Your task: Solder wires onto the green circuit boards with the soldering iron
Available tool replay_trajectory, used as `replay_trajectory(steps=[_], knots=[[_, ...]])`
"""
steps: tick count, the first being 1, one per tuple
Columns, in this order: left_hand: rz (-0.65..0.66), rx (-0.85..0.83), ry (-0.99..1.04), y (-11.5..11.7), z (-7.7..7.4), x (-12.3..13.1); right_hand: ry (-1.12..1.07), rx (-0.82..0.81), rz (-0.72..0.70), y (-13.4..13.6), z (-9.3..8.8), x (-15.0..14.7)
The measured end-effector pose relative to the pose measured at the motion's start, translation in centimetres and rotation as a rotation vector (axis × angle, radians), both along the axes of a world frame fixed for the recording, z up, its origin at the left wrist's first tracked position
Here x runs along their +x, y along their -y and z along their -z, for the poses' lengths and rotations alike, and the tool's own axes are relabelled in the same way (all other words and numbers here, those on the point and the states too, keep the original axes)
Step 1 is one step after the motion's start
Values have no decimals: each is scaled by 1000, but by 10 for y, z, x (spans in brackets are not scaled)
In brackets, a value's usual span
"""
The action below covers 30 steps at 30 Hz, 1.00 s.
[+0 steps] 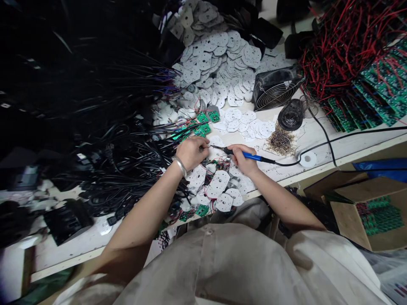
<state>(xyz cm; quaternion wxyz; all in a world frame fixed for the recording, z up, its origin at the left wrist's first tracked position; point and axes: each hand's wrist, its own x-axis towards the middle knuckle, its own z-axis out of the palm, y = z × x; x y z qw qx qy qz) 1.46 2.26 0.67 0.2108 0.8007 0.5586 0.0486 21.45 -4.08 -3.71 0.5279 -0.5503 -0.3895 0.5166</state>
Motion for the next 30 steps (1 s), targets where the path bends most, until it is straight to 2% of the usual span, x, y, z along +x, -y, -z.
replay_trajectory(steps=[8, 14, 21, 30], knots=[[7, 7, -1, -1, 3, -1, -1, -15, -2, -1, -1, 0], [2, -19, -23, -1, -1, 2, -5, -33, 39, 0, 0, 0], [-7, -35, -15, -1, -4, 3, 0, -15, -2, 0, -1, 0], [13, 4, 21, -2, 1, 0, -54, -27, 71, -1, 5, 2]])
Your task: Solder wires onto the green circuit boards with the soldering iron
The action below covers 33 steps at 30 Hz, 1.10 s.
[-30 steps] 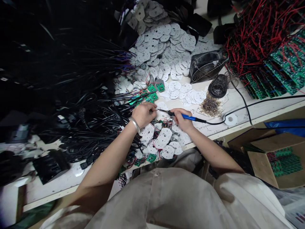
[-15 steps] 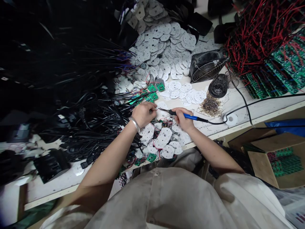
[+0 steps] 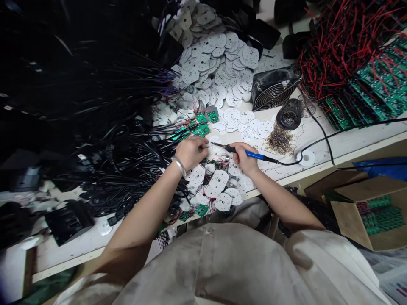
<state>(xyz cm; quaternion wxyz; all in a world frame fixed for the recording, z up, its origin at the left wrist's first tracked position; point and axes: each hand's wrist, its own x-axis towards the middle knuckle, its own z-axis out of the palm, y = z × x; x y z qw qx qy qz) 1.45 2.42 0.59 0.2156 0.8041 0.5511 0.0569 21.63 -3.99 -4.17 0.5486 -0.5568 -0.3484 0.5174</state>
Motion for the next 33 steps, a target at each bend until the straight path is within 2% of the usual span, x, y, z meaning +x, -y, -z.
replay_trajectory(steps=[8, 16, 23, 33], knots=[[-39, -68, 138, -7, 3, -7, -9, 1, -10, -1, 0, -2], [-48, 25, -22, -2, 6, 4, 17, 24, -56, 0, -6, -3], [-56, 42, -43, -1, 5, 4, 55, 30, -88, 0, -5, -2], [-53, 36, -45, -1, 5, 5, 151, 66, -130, 0, -13, -4]])
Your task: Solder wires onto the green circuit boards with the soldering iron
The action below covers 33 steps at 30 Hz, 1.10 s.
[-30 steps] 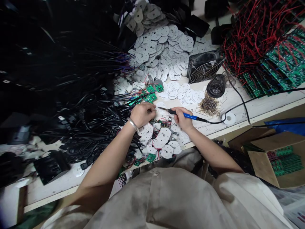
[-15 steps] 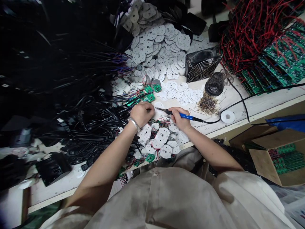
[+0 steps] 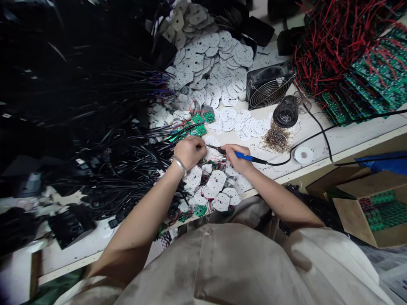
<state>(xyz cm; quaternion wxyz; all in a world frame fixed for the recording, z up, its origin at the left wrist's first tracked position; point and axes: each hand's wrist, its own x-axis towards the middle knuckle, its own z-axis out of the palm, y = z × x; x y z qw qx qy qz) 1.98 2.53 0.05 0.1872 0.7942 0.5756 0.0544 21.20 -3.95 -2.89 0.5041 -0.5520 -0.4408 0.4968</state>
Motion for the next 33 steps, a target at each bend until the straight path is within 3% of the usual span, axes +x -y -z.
replay_trajectory(steps=[28, 33], knots=[[-36, -12, -39, 1, -4, 4, 85, 47, 2, 3, 4, 0], [-35, -31, -41, 2, -8, 5, -8, 18, 69, 4, 7, 1]])
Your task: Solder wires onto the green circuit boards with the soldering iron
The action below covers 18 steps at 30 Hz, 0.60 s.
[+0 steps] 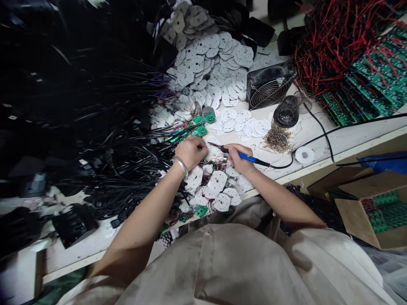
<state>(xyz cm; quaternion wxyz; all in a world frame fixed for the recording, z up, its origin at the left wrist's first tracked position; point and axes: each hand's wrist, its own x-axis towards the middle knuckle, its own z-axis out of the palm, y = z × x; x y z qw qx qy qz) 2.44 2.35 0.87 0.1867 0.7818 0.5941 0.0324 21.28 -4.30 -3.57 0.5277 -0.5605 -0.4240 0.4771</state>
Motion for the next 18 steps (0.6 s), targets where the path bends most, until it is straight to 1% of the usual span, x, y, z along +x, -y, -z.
replay_trajectory(steps=[2, 5, 8, 10, 11, 13, 15, 18], knots=[[2, -10, -7, -1, 0, 0, -24, 29, 40, 0, 2, 0], [4, -23, -29, -2, 1, 2, 33, 120, 73, -1, 4, -1], [2, -63, -82, 0, -4, 6, 159, 227, 19, 1, 3, -1], [13, -126, -116, 4, -9, 10, 288, 327, -57, 3, 4, 0], [30, -167, -118, 6, -11, 11, 338, 348, -81, 4, 7, 1], [13, -162, -139, 7, -13, 12, 398, 376, -147, 3, 18, 3], [11, -144, -148, 5, -12, 11, 436, 376, -223, 0, 32, 4], [16, -128, -156, 5, -12, 11, 459, 313, -281, -4, 50, 5]])
